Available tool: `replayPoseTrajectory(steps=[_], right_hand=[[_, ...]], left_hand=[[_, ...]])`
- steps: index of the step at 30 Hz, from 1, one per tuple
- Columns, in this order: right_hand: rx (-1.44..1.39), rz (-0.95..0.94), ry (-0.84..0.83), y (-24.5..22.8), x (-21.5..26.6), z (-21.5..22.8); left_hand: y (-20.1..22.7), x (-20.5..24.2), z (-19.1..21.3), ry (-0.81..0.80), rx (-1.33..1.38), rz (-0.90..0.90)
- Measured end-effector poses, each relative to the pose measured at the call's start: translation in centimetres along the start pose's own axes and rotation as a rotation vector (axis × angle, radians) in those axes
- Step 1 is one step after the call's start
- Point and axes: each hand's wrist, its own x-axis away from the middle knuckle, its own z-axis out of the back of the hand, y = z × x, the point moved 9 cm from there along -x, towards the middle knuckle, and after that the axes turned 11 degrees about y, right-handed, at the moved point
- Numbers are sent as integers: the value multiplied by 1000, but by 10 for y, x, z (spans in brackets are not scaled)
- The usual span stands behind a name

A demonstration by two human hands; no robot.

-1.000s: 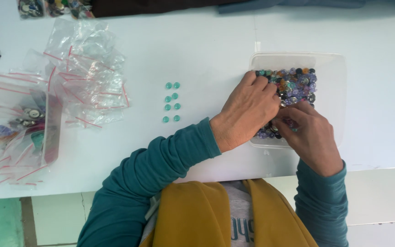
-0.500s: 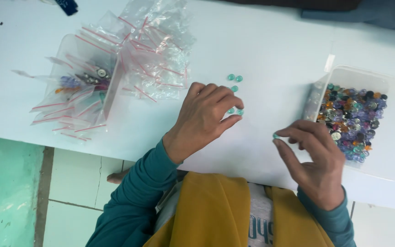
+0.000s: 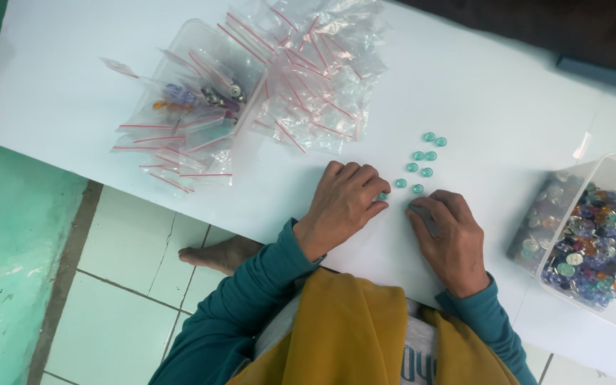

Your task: Sorting and packaging buttons into small plastic bags

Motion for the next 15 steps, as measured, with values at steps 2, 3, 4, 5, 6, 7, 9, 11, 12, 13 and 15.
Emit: replayPoseTrajectory(steps=[2, 3, 4, 5, 6, 7, 9, 11, 12, 13, 15], right_hand=[[-2, 10, -9, -4, -1, 1], [-2, 12, -13, -6, -2, 2], [-3, 21, -15, -9, -6, 3], [-4, 38, -4, -12, -10, 5], [-4, 55, 7, -16, -14, 7], [-10, 65, 0, -20, -20, 4], [2, 131, 21, -33, -32, 1], [29, 211, 19, -49, -45, -13], [63, 280, 24, -59, -50, -20], [57, 291, 20, -67, -57, -29], [56, 413, 33, -93, -67, -47]], left_hand=[[-1, 0, 5, 5, 8, 10], [-1, -1, 6, 3, 18, 12], [-2, 0, 11, 10, 16, 17], [-3, 0, 16, 31, 67, 30], [-4, 2, 22, 51, 118, 42], [-8, 4, 27, 58, 113, 53], [-19, 9, 42, 131, 142, 120], [-31, 20, 59, 213, 128, 162], [-38, 26, 70, 286, 120, 195], [-44, 33, 76, 295, 113, 202], [-61, 48, 95, 379, 65, 286]])
